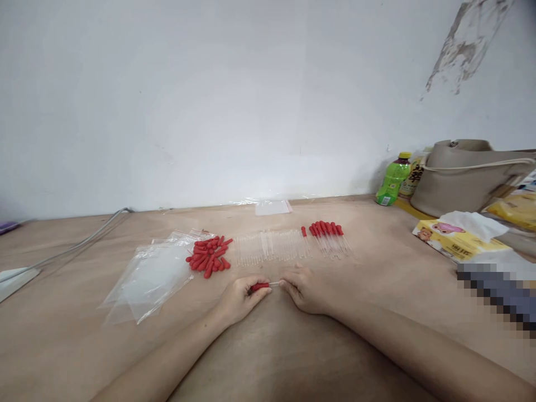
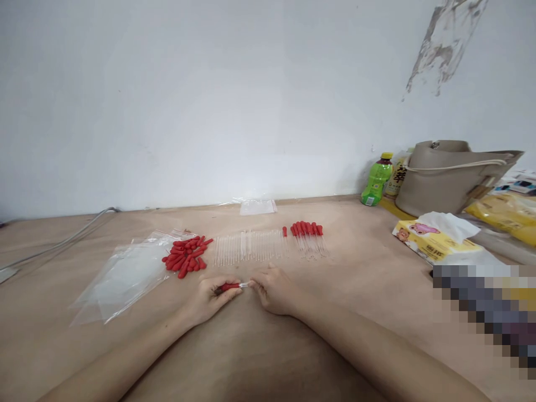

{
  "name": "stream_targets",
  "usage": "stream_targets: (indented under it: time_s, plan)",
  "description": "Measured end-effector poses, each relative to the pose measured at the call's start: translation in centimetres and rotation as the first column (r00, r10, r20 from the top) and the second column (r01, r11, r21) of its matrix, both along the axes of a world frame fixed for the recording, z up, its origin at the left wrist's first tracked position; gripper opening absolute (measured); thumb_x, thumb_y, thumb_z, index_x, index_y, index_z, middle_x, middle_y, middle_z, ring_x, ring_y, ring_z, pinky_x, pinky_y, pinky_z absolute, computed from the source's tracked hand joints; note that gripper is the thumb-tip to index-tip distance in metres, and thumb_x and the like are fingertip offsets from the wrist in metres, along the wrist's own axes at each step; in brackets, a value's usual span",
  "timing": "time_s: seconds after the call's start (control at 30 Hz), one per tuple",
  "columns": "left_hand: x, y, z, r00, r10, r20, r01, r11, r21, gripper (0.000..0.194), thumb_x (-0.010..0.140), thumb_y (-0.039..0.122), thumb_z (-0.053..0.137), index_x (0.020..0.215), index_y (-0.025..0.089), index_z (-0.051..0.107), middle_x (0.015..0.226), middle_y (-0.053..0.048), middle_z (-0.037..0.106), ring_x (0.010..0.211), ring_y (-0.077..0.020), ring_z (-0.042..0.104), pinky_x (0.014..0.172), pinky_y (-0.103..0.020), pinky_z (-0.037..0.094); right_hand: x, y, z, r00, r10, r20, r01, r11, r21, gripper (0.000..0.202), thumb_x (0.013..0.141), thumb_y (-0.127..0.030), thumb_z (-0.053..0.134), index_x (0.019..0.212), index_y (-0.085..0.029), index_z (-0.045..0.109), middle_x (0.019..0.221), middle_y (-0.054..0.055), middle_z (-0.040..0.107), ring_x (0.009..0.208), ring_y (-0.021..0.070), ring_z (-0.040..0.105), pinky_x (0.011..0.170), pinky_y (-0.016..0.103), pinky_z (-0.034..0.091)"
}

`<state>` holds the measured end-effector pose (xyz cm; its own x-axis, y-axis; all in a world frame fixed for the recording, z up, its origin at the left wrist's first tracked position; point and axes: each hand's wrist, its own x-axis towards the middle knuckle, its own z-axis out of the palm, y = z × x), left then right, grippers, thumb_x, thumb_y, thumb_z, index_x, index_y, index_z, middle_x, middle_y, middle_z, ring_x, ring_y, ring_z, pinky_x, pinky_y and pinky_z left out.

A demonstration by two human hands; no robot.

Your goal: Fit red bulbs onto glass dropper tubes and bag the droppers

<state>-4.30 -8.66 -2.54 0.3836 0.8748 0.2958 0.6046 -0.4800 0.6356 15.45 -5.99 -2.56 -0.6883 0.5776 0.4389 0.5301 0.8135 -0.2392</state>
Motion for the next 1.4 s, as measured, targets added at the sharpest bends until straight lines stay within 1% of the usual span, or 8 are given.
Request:
stream_targets:
  time_s: [0.27,0.37,0.53,0.6,0.67,0.93,1.23,1.4]
  plan:
    - [-0.6,0.1,0.8,0.999,0.028,0.018,-0.029,0.996,0.085,0.029,0.077,0.030,0.055,0.103,0.018,0.057,0.085,-0.003,0.062,0.071,-0.0140,0.057,0.064,-0.025,0.047,1.5,-0.2,2.2,0.998,0.000,0.057,0.008,0.989,-0.149,0.020,0.083,-0.021,0.040,0.075,-0.018,0.057,0.071,0.002,0.062,0.066,0.0124,0.053,0.063,0.024,0.036]
    - [-0.7,0.2,1.0,0.998,0.052,-0.026,-0.049,0.993,0.104,0.027,0.078,0.026,0.053,0.103,0.017,0.055,0.078,-0.002,0.057,0.062,-0.0119,0.052,0.058,-0.024,0.044,3.2,1.1,3.4,0.984,-0.175,0.012,0.173,0.955,-0.239,0.021,0.081,-0.023,0.040,0.074,-0.018,0.059,0.067,0.001,0.061,0.060,0.0118,0.052,0.055,0.022,0.034]
    - [-0.4,0.2,1.3,0.995,0.036,-0.095,-0.027,0.995,0.097,0.015,0.081,0.023,0.047,0.072,0.015,0.057,0.071,-0.002,0.054,0.063,-0.0124,0.049,0.056,-0.023,0.040,5.3,4.7,4.6,0.751,-0.657,0.066,0.647,0.712,-0.273,0.033,0.078,-0.036,0.041,0.056,-0.018,0.056,0.062,0.003,0.061,0.059,0.0144,0.053,0.052,0.023,0.032]
    - [-0.3,0.2,1.4,0.994,0.040,-0.104,-0.030,0.995,0.098,0.015,0.080,0.023,0.048,0.068,0.016,0.053,0.067,-0.001,0.052,0.060,-0.0119,0.047,0.054,-0.023,0.037,5.3,5.8,4.3,0.652,-0.747,0.125,0.753,0.621,-0.216,0.038,0.079,-0.041,0.038,0.055,-0.017,0.056,0.061,0.005,0.060,0.060,0.0163,0.054,0.053,0.025,0.032]
    - [-0.3,0.1,1.3,0.992,0.061,-0.108,-0.051,0.994,0.099,0.013,0.079,0.025,0.049,0.069,0.016,0.049,0.063,0.002,0.049,0.056,-0.0110,0.044,0.051,-0.022,0.035,4.9,6.4,3.8,0.607,-0.778,0.162,0.794,0.585,-0.165,0.039,0.080,-0.041,0.036,0.060,-0.017,0.059,0.064,0.006,0.061,0.063,0.0179,0.055,0.056,0.026,0.033]
    - [-0.5,0.2,0.8,0.988,0.024,-0.153,-0.013,0.997,0.072,0.011,0.081,0.027,0.045,0.086,0.018,0.046,0.056,0.006,0.042,0.051,-0.0109,0.041,0.051,-0.022,0.032,4.2,6.5,2.5,0.574,-0.785,0.233,0.814,0.579,-0.055,0.036,0.082,-0.037,0.035,0.081,-0.014,0.063,0.079,0.013,0.062,0.081,0.0243,0.056,0.073,0.035,0.035]
    - [-0.5,0.2,0.9,0.985,0.009,-0.171,0.002,0.998,0.068,0.019,0.082,0.028,0.044,0.096,0.018,0.052,0.056,0.005,0.042,0.052,-0.0110,0.042,0.053,-0.022,0.034,4.2,6.3,2.6,0.580,-0.778,0.240,0.809,0.586,-0.054,0.039,0.082,-0.042,0.035,0.086,-0.015,0.062,0.083,0.012,0.063,0.082,0.0246,0.057,0.070,0.034,0.037]
    - [-0.5,0.2,1.0,0.985,0.008,-0.170,0.006,0.997,0.082,0.019,0.082,0.029,0.045,0.094,0.018,0.053,0.057,0.005,0.043,0.053,-0.0113,0.043,0.053,-0.021,0.034,4.9,6.8,2.6,0.565,-0.749,0.345,0.821,0.553,-0.144,0.036,0.079,-0.042,0.041,0.083,-0.015,0.064,0.081,0.013,0.063,0.077,0.0265,0.058,0.063,0.034,0.039]
